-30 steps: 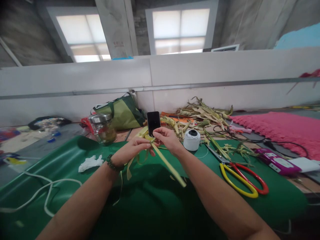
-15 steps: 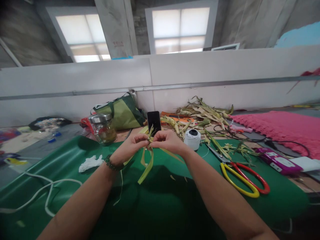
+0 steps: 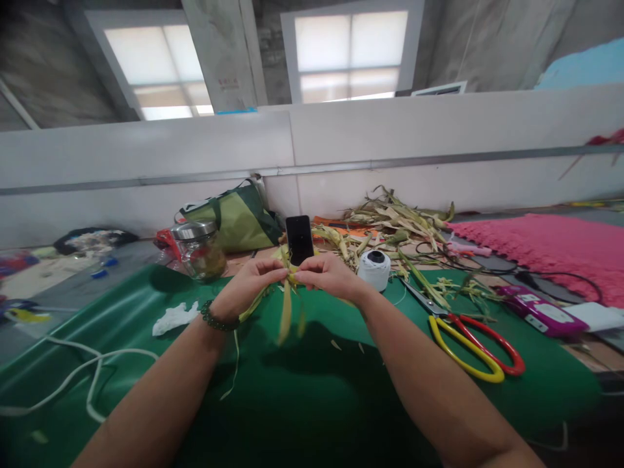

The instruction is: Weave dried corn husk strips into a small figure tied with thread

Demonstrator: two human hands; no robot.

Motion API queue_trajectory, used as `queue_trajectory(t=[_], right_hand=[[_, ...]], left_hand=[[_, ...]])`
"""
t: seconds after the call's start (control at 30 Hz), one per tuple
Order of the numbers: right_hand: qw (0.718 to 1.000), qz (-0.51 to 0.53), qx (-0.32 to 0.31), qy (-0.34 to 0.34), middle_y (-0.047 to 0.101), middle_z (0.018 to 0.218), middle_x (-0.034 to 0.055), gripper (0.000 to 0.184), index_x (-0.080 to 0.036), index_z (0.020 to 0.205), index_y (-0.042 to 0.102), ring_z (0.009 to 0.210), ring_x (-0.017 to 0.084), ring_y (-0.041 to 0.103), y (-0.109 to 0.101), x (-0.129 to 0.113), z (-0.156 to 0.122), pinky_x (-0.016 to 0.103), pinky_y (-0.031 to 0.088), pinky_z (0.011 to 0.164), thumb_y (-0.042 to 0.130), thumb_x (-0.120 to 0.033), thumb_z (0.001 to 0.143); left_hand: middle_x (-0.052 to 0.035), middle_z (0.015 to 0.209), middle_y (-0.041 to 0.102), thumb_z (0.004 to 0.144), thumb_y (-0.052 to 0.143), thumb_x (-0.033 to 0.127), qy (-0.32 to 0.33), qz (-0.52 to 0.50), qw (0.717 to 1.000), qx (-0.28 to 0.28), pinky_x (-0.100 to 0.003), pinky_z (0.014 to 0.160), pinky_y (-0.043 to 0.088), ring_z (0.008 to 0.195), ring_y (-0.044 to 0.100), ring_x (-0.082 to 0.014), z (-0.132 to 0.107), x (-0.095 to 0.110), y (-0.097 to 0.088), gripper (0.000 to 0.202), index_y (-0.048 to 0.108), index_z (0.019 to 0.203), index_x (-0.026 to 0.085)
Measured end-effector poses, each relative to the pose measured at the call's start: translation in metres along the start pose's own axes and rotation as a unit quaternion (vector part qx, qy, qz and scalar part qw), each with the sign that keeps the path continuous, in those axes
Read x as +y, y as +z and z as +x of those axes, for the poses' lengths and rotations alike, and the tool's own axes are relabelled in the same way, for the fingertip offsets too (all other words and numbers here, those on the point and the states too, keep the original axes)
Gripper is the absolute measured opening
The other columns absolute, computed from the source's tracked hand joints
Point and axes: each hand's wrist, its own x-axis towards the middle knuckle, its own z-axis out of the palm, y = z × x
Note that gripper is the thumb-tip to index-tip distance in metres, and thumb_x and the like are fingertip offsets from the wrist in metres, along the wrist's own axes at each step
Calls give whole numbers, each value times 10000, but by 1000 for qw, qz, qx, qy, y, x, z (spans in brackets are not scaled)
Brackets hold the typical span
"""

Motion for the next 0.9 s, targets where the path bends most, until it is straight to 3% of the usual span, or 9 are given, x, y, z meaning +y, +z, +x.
queue_trajectory(t=[0.17,0.3,0.57,0.77,0.9], right_hand=[[1000,20,-16,1,555,559,-9,263,-142,694,649,528,93,481,0,-4,0,218,351,504,627,-398,750],[1000,7,-6,2,534,530,-19,231,-155,647,614,512,91,464,-1,-5,-1,219,338,495,614,-363,746],[999,28,15,22,482,506,-35,240,-162,612,575,486,82,405,0,-6,-2,225,300,488,561,-361,747],[1000,-8,11,-9,412,484,-47,350,-174,545,486,459,72,337,2,-6,-1,230,251,464,549,-437,768],[1000,-12,7,-13,403,481,-49,370,-178,547,480,462,74,337,3,-5,-1,232,258,469,544,-455,784]], left_hand=[[-28,674,633,688,695,439,9,-2,999,-32,-252,638,409,661,534,-130,3,-3,-2,311,660,648,133],[-9,647,614,655,731,443,-3,-10,1000,-11,-252,632,406,648,527,-123,3,-5,-1,318,666,663,132],[-15,756,664,548,815,269,-32,-105,992,-58,-279,733,450,725,589,-135,4,-8,-3,285,675,761,142],[-1,702,633,628,753,330,-30,-57,997,-40,-271,717,430,700,560,-124,6,-10,-1,231,653,717,141],[-15,731,655,577,762,255,-47,-68,996,-34,-281,742,443,716,571,-131,5,-12,-3,221,659,733,136]])
